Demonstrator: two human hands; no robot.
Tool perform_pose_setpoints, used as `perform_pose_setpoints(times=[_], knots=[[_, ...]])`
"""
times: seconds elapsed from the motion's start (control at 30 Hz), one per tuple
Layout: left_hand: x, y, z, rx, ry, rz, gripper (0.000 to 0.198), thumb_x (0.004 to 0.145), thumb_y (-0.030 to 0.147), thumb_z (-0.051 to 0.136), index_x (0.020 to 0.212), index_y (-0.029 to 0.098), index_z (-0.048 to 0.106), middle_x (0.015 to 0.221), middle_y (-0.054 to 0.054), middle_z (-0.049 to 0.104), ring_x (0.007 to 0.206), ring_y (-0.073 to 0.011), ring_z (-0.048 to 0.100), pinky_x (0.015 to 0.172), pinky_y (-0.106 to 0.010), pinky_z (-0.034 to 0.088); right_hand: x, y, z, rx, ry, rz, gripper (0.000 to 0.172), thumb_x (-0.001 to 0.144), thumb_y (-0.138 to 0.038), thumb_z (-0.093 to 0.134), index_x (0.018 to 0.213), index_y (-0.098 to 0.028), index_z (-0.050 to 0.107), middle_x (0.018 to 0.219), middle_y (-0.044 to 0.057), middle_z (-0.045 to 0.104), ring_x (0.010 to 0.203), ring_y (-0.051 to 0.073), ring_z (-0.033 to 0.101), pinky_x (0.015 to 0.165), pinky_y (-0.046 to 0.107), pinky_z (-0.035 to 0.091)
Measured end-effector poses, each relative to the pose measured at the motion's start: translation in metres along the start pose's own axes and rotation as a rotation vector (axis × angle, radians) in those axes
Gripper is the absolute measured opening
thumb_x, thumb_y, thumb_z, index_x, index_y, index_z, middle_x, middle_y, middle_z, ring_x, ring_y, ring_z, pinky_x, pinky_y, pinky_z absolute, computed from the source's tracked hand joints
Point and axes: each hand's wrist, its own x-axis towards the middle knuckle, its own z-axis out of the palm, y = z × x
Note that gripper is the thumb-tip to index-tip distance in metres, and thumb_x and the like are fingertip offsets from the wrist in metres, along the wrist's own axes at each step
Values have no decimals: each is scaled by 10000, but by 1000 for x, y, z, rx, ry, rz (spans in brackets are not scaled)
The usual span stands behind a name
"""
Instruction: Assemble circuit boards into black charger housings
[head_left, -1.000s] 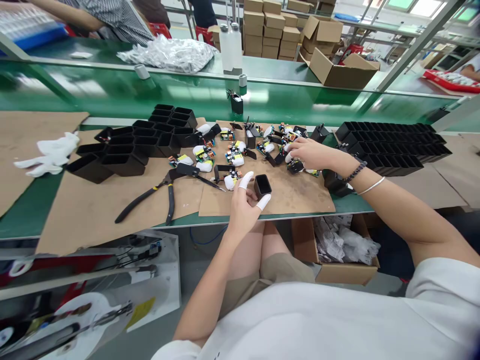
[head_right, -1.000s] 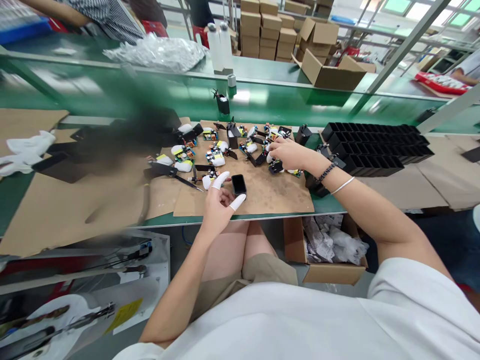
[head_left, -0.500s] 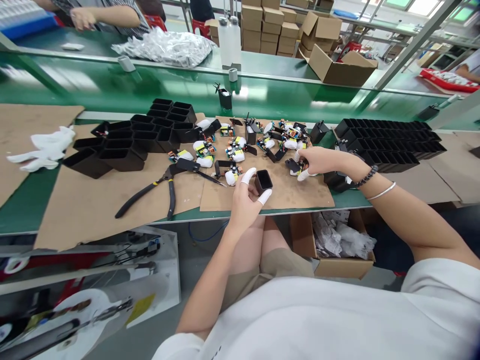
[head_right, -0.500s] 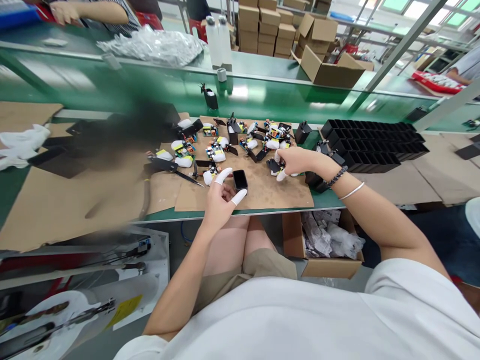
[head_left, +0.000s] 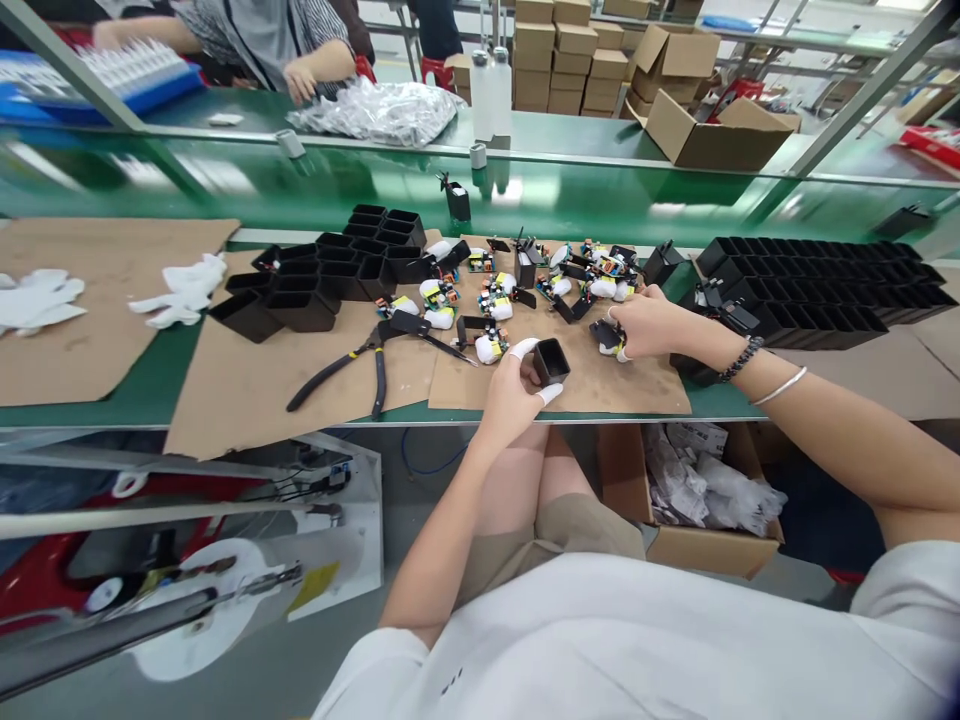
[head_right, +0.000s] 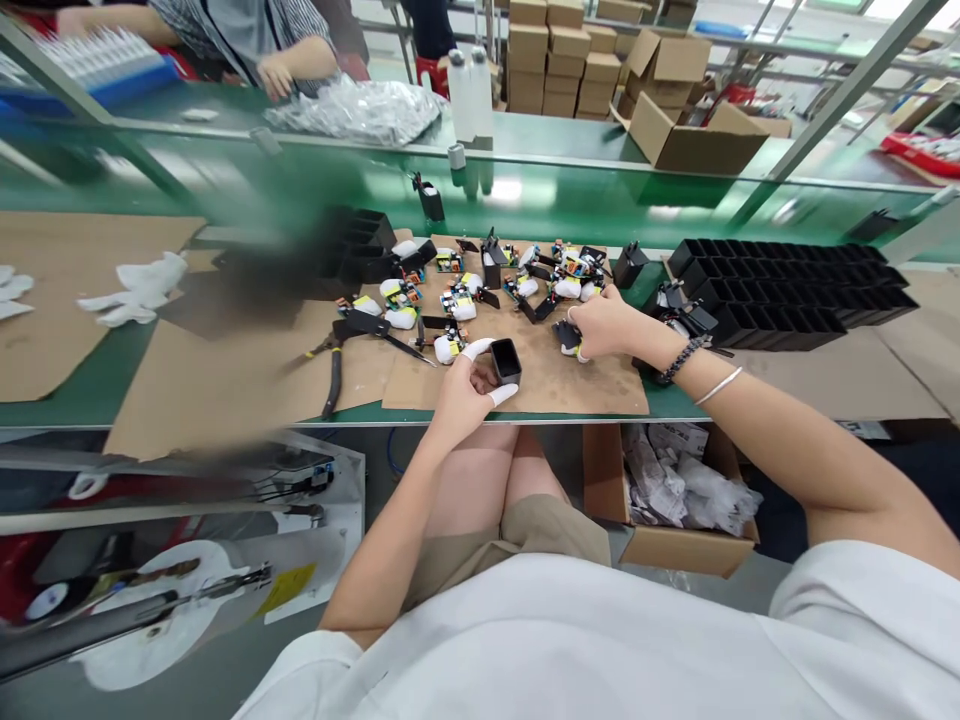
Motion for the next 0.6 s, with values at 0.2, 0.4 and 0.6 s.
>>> perform_pose_setpoints(times=[0.2,0.4,0.6], knots=[[-27,16,-12,-132,25,57,738,642,296,947,1308,205,642,1201,-91,744,1093,-269,712,946,-398,585,-41,-20,11,1286,427,-46,505,529,-525,908,872,-214,707,887,68,754,924,303,693,907,439,512],[-66,50,-20,-185,16,110,637,718,341,926,1288,231,664,1329,-104,721,1239,-288,698,1103,-439,570,-79,-104,42,1903,720,26,762,450,-605,987,1083,-263,736,1203,102,785,1102,371,751,952,563,631],[-83,74,-27,-64,77,191,587,772,328,898,1305,246,665,1229,-80,712,1177,-265,701,1054,-418,601,-98,-137,34,1924,844,84,805,495,-618,999,1207,-346,738,1394,68,709,1288,385,690,1111,573,593]])
